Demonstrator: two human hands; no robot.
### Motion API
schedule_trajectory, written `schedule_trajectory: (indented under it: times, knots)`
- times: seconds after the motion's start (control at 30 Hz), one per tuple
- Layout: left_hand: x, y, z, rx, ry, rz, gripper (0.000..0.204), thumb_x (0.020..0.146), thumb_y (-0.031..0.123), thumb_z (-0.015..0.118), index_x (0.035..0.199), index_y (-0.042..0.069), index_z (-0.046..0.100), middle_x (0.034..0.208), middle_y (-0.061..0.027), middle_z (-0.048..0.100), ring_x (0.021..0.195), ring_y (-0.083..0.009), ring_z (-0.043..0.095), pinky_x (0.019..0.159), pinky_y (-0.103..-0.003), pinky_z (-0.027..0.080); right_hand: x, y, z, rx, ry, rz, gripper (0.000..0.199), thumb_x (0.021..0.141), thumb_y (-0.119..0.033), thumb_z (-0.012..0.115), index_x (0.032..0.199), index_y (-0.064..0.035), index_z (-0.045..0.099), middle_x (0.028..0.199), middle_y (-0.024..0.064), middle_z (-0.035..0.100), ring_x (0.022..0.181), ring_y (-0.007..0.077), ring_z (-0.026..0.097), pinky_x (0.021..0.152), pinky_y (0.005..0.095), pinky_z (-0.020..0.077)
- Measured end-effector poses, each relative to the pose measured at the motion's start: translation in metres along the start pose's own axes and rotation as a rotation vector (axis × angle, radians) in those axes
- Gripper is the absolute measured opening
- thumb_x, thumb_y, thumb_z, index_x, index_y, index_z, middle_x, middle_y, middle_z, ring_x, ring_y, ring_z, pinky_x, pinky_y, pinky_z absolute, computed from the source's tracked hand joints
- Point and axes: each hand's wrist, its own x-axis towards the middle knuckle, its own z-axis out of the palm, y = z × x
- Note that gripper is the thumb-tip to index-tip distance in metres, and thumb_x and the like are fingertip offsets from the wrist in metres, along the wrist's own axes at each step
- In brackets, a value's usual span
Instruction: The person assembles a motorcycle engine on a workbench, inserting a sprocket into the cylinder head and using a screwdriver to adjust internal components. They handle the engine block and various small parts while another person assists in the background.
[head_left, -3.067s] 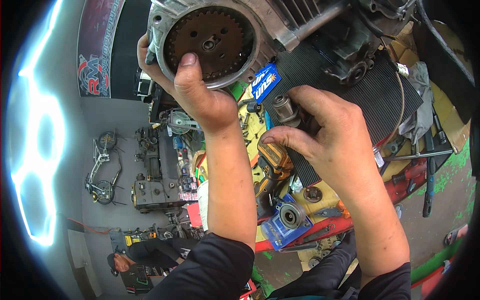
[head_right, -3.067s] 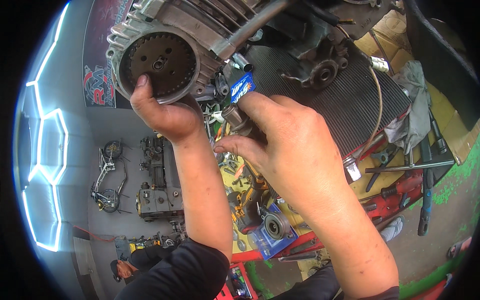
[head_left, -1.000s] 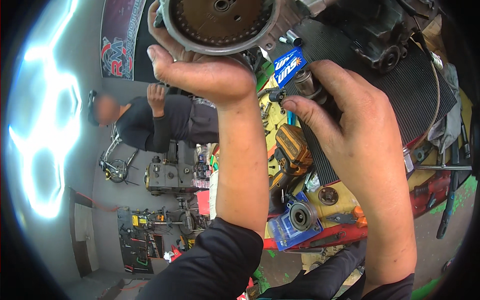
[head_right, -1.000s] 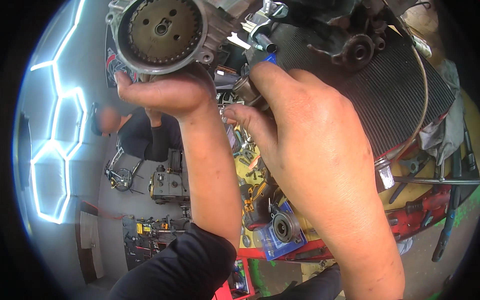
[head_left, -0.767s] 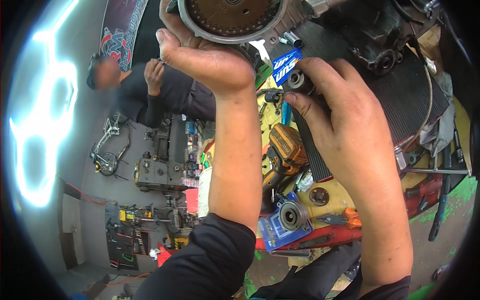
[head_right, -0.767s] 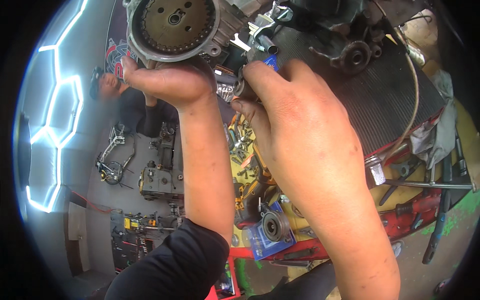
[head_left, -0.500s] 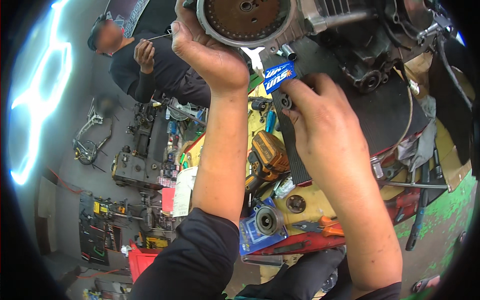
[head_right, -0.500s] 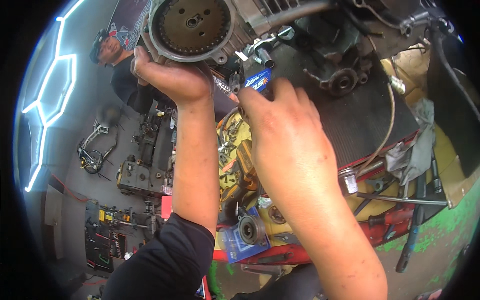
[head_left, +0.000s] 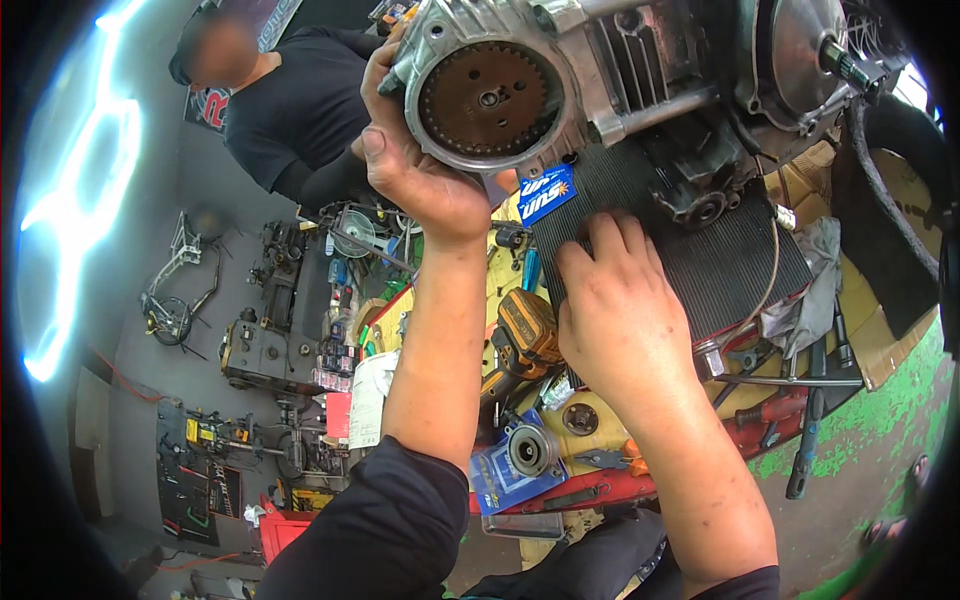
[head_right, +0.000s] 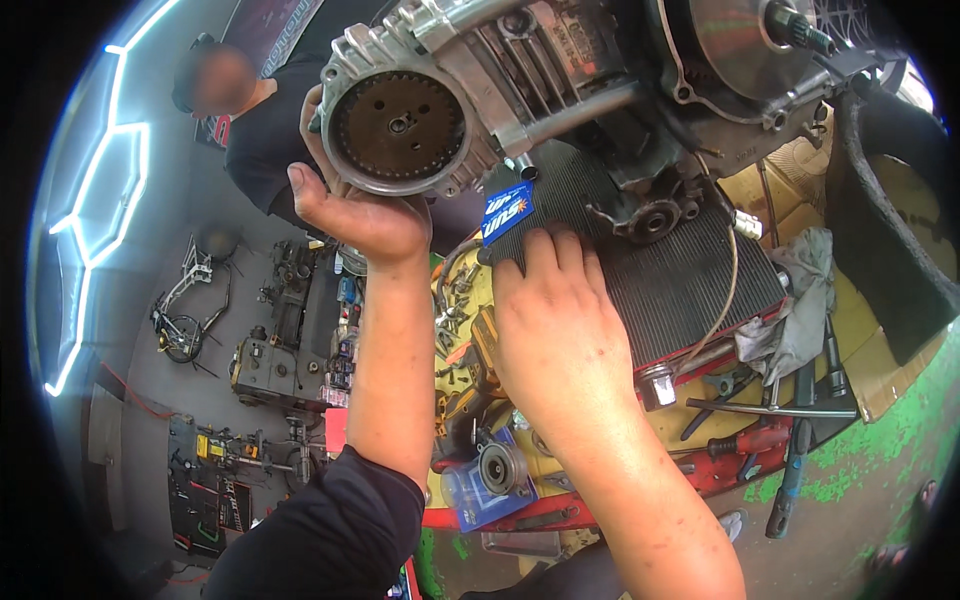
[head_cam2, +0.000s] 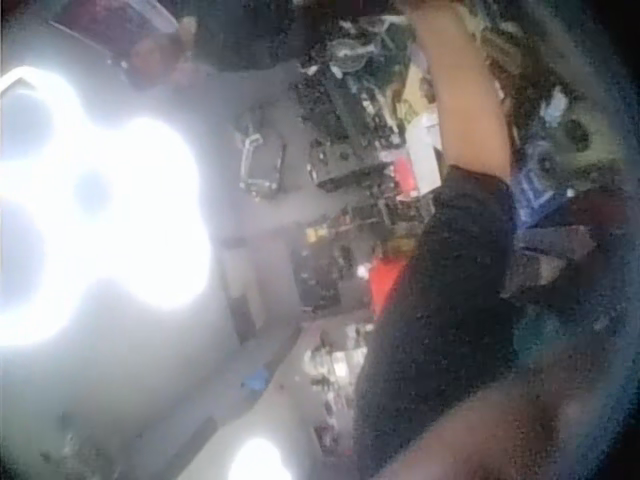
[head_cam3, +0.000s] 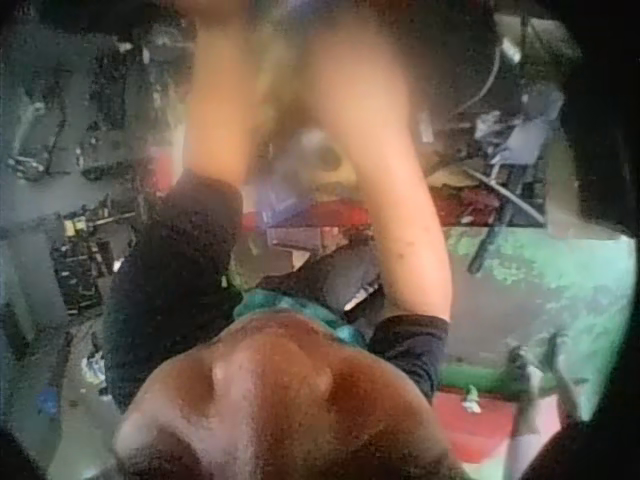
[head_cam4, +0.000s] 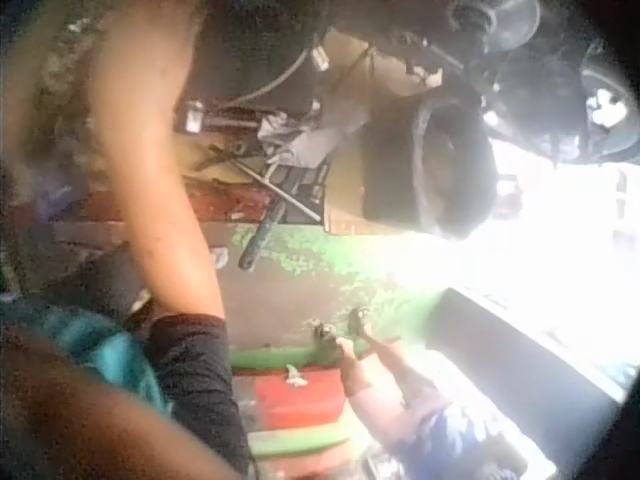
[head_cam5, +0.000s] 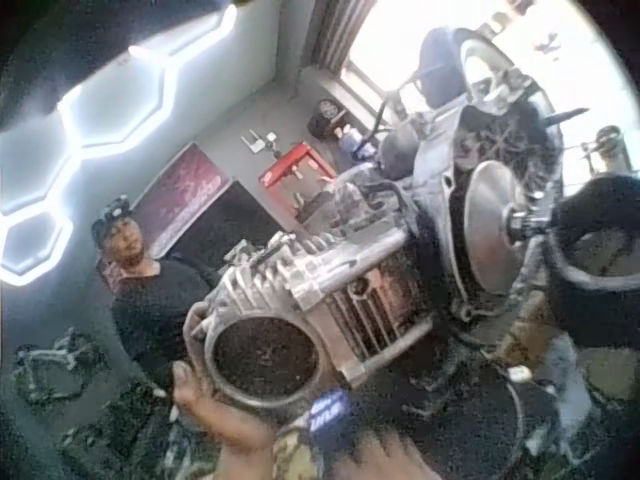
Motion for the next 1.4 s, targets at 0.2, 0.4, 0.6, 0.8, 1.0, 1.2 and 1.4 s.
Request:
schedule_trajectory:
  times: [0.2, 0.4, 0.6, 0.8, 1.0, 1.2, 1.4]
  knots:
    - [-0.003, 0.007, -0.007, 0.182, -0.11, 0.019, 0.083, 0.095, 0.047, 0.066, 0.158, 0.007, 0.031, 0.148, -0.0159, 0.056, 0.131, -0.0273, 0.062, 0.113, -0.044, 0.052, 0.003, -0.001, -0.003, -0.006, -0.013, -0.01, 0.03, 0.077, -0.004, 0.071, 0.106, 0.0003, 0.065, 0.125, 0.0252, 0.059, 0.129, 0.0458, 0.054, 0.111, 0.0529, 0.047]
    - [-0.005, 0.01, -0.009, 0.168, -0.153, -0.026, 0.085, 0.092, 0.033, 0.081, 0.156, 0.007, 0.032, 0.16, -0.0202, 0.038, 0.147, -0.0307, 0.041, 0.123, -0.045, 0.031, 0.005, 0.0, -0.002, 0.012, -0.069, 0.043, 0.04, 0.077, -0.01, 0.077, 0.115, -0.003, 0.066, 0.136, 0.0279, 0.055, 0.137, 0.0487, 0.049, 0.115, 0.053, 0.0458]
    - [-0.009, -0.003, -0.028, 0.368, -0.175, 0.046, 0.084, 0.091, 0.034, 0.08, 0.156, 0.01, 0.032, 0.163, -0.0198, 0.037, 0.151, -0.0327, 0.037, 0.125, -0.046, 0.03, 0.008, -0.008, -0.008, 0.056, -0.052, 0.075, 0.051, 0.078, -0.018, 0.084, 0.123, -0.0027, 0.066, 0.141, 0.0307, 0.052, 0.139, 0.0512, 0.046, 0.116, 0.0561, 0.045]
    - [0.001, 0.004, -0.021, 0.364, -0.202, 0.083, 0.074, 0.089, 0.034, 0.08, 0.148, 0.011, 0.04, 0.164, -0.0269, 0.035, 0.153, -0.042, 0.035, 0.127, -0.054, 0.025, 0.012, -0.007, -0.01, 0.084, -0.055, 0.106, 0.058, 0.078, -0.023, 0.086, 0.128, -0.003, 0.064, 0.141, 0.0285, 0.051, 0.138, 0.0503, 0.046, 0.114, 0.0561, 0.0462]
    - [-0.006, 0.012, -0.015, 0.446, -0.167, 0.041, 0.074, 0.09, 0.04, 0.078, 0.148, 0.011, 0.042, 0.163, -0.0314, 0.037, 0.154, -0.046, 0.036, 0.126, -0.056, 0.025, 0.011, -0.009, -0.014, 0.122, -0.057, 0.128, 0.057, 0.079, -0.022, 0.085, 0.129, -0.0043, 0.064, 0.14, 0.0278, 0.051, 0.138, 0.0497, 0.046, 0.114, 0.0561, 0.0458]
    - [-0.005, 0.013, -0.015, 0.435, -0.135, 0.051, 0.075, 0.091, 0.04, 0.078, 0.149, 0.011, 0.041, 0.163, -0.0319, 0.037, 0.153, -0.0465, 0.038, 0.125, -0.055, 0.03, 0.011, -0.006, -0.023, 0.34, -0.075, 0.105, 0.051, 0.082, -0.018, 0.084, 0.127, -0.0032, 0.065, 0.138, 0.0243, 0.054, 0.138, 0.0471, 0.048, 0.114, 0.0526, 0.0458]
    - [-0.004, 0.02, -0.018, 0.504, -0.186, 0.036, 0.072, 0.092, 0.038, 0.078, 0.149, 0.013, 0.042, 0.165, -0.0312, 0.037, 0.15, -0.0508, 0.042, 0.123, -0.055, 0.033, -0.005, -0.018, -0.094, 0.447, -0.134, -0.199, 0.053, 0.081, -0.012, 0.087, 0.128, -0.0038, 0.065, 0.134, 0.0207, 0.06, 0.131, 0.0444, 0.057, 0.11, 0.0529, 0.0499]
